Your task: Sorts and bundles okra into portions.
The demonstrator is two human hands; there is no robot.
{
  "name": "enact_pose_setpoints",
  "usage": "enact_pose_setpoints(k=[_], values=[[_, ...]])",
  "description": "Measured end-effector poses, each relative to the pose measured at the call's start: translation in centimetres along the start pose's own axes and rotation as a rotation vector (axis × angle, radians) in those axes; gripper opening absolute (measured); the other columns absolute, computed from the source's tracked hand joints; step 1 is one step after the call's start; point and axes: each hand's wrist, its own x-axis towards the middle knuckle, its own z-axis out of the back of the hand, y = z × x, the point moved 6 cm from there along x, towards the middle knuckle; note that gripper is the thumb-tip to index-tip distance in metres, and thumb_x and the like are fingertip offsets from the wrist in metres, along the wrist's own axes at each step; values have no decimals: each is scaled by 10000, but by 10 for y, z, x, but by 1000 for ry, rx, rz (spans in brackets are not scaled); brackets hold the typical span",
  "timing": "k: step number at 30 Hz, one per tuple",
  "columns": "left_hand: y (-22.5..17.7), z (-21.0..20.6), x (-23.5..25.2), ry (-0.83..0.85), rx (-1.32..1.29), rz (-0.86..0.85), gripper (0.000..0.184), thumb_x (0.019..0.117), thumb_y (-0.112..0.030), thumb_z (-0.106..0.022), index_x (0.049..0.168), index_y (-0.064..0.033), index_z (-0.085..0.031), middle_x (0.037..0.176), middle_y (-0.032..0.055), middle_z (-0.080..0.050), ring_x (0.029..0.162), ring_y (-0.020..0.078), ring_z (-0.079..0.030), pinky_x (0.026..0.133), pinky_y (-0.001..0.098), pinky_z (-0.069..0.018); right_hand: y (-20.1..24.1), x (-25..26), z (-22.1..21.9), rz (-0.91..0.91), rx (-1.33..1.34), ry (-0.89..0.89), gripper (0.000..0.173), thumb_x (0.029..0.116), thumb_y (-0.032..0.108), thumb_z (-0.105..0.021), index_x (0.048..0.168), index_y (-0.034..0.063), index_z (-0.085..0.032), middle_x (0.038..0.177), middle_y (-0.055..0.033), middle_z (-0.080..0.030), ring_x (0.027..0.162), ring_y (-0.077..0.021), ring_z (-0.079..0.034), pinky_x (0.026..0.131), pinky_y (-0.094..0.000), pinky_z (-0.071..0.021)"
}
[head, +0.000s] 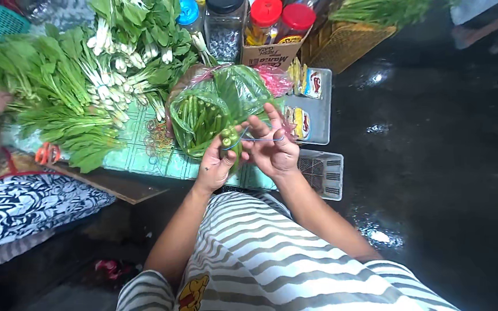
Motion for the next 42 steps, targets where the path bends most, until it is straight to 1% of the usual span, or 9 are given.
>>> enact_pose_setpoints(k=[7,12,18,22,28,30,33,38,42], values=[[-20,-3,6,91,326,-8,374,999,-196,-673,1279,-99,-446,1030,90,-690,826,174,-693,728,324,-613,17,8,-16,-180,-292,151,974,794,287,-847,1517,225,-197,1316,-158,-643,970,-293,-726,706,-390,-638],[-31,2,9,134,700,58,336,922,-197,-761,1176,-74,-580,948,24,-712,803,111,-707,707,310,-632,29,24,-26,-72,-643,342,1074,743,357,-876,1514,36,-201,1246,-205,-666,1166,-324,-655,1026,-463,-537],[-45,0,8,107,1181,48,365,940,-404,-730,1152,-120,-643,849,-10,-702,730,101,-687,646,349,-603,35,22,-43,-67,-771,360,1040,707,365,-883,1501,74,-278,1180,-140,-684,1096,-279,-670,962,-430,-574],[-45,-2,7,77,1322,114,352,916,-320,-729,1172,-95,-643,822,48,-693,714,208,-687,647,464,-590,28,24,-46,29,-917,335,879,731,262,-884,1422,46,-386,1110,-101,-683,1046,-238,-670,936,-420,-582],[-37,7,9,114,1080,56,675,954,-474,-694,1466,-122,-430,1044,23,-724,877,140,-717,757,400,-629,28,25,-31,-36,-572,200,716,719,212,-740,1371,159,-449,1349,-81,-508,1175,-249,-597,966,-463,-553],[-36,8,9,126,879,55,559,1051,-420,-526,1520,-136,-417,1200,46,-678,1020,127,-687,869,374,-609,26,21,-22,-71,-497,167,653,758,235,-688,1365,157,-460,1315,-77,-534,1157,-229,-589,943,-436,-542],[-23,17,7,58,457,118,499,1113,-410,-276,1432,-81,-473,1070,70,-663,892,155,-662,766,340,-592,11,7,-17,-157,-507,150,576,815,269,-676,1348,154,-491,1197,-85,-594,995,-206,-632,805,-389,-570],[-8,17,3,15,-99,233,453,1099,-432,-355,1438,-143,-440,1226,80,-618,1087,196,-645,928,423,-572,-2,-6,-25,-58,-794,38,679,855,310,-794,1401,85,-459,1163,-85,-602,933,-166,-640,758,-323,-592],[-3,9,5,-14,-175,238,395,1095,-370,-419,1447,-192,-384,1216,67,-611,985,165,-665,810,342,-595,8,-10,-44,209,-1293,-58,939,742,549,-859,1443,49,-482,1320,-139,-545,1130,-201,-603,886,-357,-575]])
